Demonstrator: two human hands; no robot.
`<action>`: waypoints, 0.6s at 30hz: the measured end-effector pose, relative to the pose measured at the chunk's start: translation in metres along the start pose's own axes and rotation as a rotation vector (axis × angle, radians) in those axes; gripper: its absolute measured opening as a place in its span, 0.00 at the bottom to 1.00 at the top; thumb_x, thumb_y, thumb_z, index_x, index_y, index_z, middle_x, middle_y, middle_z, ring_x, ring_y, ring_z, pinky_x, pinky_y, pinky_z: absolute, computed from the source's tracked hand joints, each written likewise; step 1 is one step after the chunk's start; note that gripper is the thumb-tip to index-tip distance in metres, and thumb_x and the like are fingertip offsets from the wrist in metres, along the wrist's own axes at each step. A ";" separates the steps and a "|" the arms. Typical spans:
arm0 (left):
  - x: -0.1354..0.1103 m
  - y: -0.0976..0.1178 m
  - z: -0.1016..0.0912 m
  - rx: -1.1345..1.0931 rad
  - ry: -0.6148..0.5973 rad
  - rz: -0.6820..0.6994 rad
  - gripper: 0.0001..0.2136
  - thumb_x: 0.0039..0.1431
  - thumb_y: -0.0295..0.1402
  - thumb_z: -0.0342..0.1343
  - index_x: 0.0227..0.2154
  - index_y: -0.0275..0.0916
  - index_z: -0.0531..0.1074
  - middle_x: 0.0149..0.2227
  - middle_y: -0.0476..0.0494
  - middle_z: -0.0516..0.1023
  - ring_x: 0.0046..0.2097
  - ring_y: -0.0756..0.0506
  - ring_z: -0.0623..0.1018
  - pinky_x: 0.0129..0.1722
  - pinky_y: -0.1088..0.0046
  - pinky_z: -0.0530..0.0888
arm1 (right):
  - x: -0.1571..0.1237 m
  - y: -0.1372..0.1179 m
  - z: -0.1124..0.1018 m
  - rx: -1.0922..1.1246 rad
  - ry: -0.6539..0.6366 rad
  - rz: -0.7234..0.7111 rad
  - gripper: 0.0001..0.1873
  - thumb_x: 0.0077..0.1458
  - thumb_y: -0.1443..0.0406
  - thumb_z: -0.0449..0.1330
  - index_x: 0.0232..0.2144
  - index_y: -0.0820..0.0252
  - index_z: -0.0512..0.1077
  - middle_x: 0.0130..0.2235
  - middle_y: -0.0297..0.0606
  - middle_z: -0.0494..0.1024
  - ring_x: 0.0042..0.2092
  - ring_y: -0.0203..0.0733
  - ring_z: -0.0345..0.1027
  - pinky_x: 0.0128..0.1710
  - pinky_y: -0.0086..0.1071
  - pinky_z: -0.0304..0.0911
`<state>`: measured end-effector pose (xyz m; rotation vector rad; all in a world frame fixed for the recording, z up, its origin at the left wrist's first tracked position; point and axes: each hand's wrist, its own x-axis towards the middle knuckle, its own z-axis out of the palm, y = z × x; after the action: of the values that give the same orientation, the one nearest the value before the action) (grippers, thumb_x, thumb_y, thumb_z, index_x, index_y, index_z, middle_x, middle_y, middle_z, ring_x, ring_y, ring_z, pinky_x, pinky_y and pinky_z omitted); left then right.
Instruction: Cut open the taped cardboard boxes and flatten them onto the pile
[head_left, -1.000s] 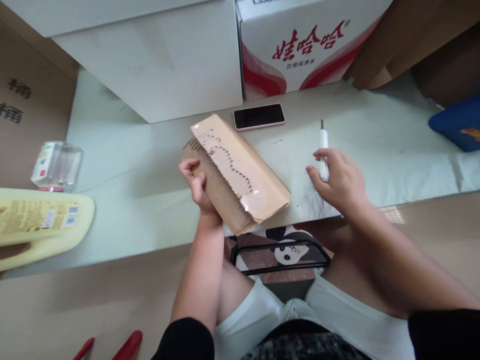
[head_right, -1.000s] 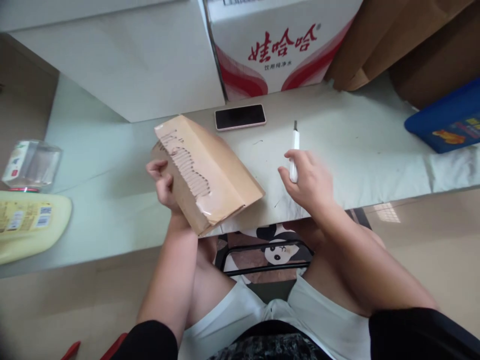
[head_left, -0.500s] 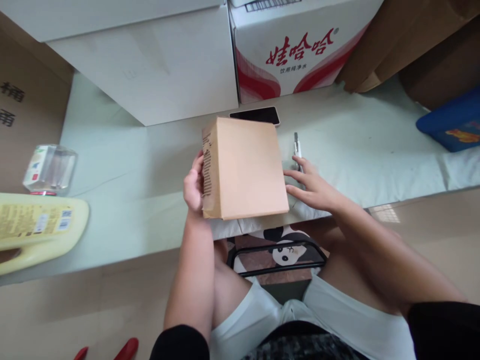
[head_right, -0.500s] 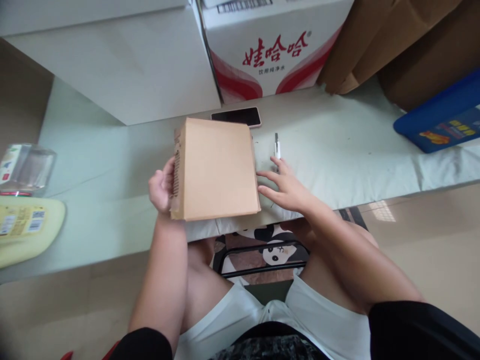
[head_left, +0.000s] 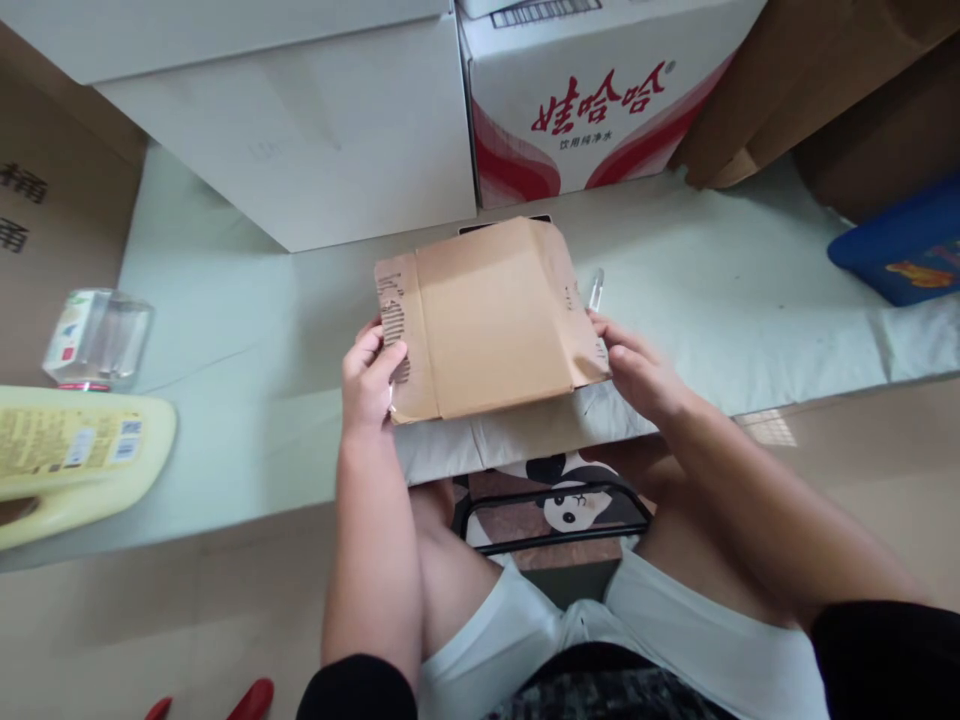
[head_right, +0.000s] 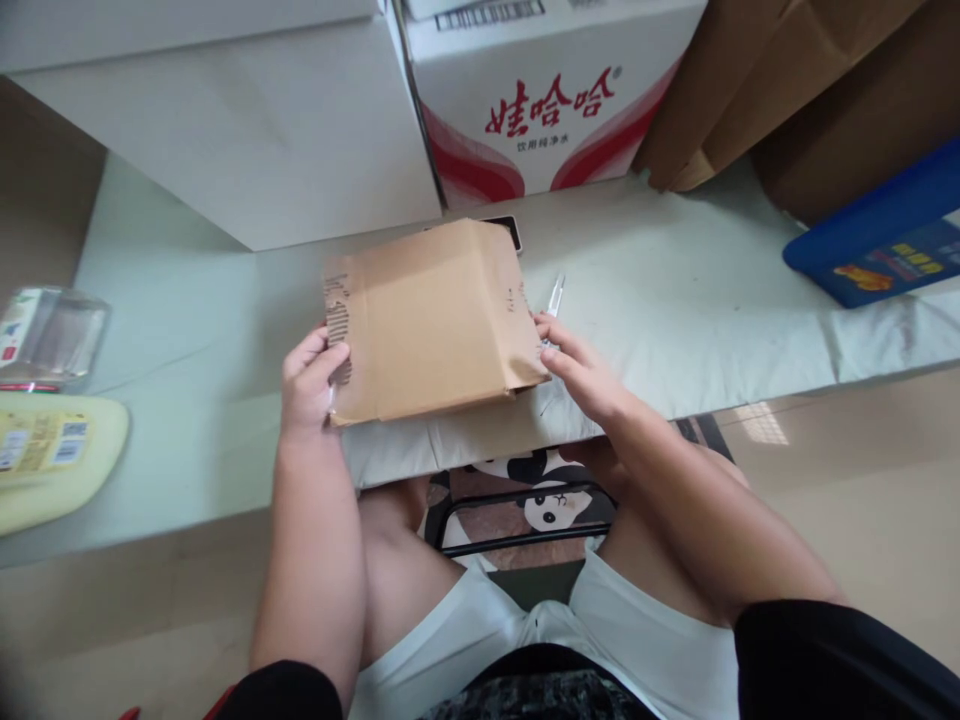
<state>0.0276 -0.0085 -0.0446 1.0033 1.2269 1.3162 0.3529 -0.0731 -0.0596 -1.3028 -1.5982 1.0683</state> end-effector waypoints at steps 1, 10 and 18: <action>-0.001 0.003 0.001 -0.014 0.003 -0.022 0.10 0.46 0.35 0.66 0.33 0.39 0.80 0.34 0.44 0.82 0.44 0.41 0.83 0.39 0.69 0.80 | -0.001 0.000 -0.001 0.013 0.048 -0.039 0.34 0.58 0.33 0.52 0.49 0.49 0.75 0.70 0.38 0.62 0.75 0.60 0.47 0.74 0.59 0.45; -0.023 0.008 0.001 -0.213 -0.224 -0.105 0.19 0.46 0.50 0.65 0.38 0.44 0.80 0.44 0.41 0.84 0.58 0.35 0.79 0.52 0.62 0.80 | -0.012 0.008 0.010 0.076 -0.005 -0.109 0.40 0.48 0.39 0.68 0.57 0.52 0.72 0.59 0.47 0.75 0.66 0.61 0.64 0.68 0.56 0.59; -0.018 0.000 0.006 -0.145 -0.178 -0.157 0.17 0.53 0.50 0.64 0.34 0.40 0.77 0.41 0.38 0.84 0.60 0.34 0.78 0.51 0.60 0.81 | -0.006 -0.001 0.017 0.113 0.252 0.122 0.32 0.47 0.40 0.69 0.41 0.58 0.77 0.33 0.43 0.81 0.34 0.50 0.77 0.35 0.44 0.77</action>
<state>0.0361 -0.0255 -0.0423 0.8820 1.0381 1.1510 0.3372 -0.0813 -0.0646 -1.4116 -1.2691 1.0073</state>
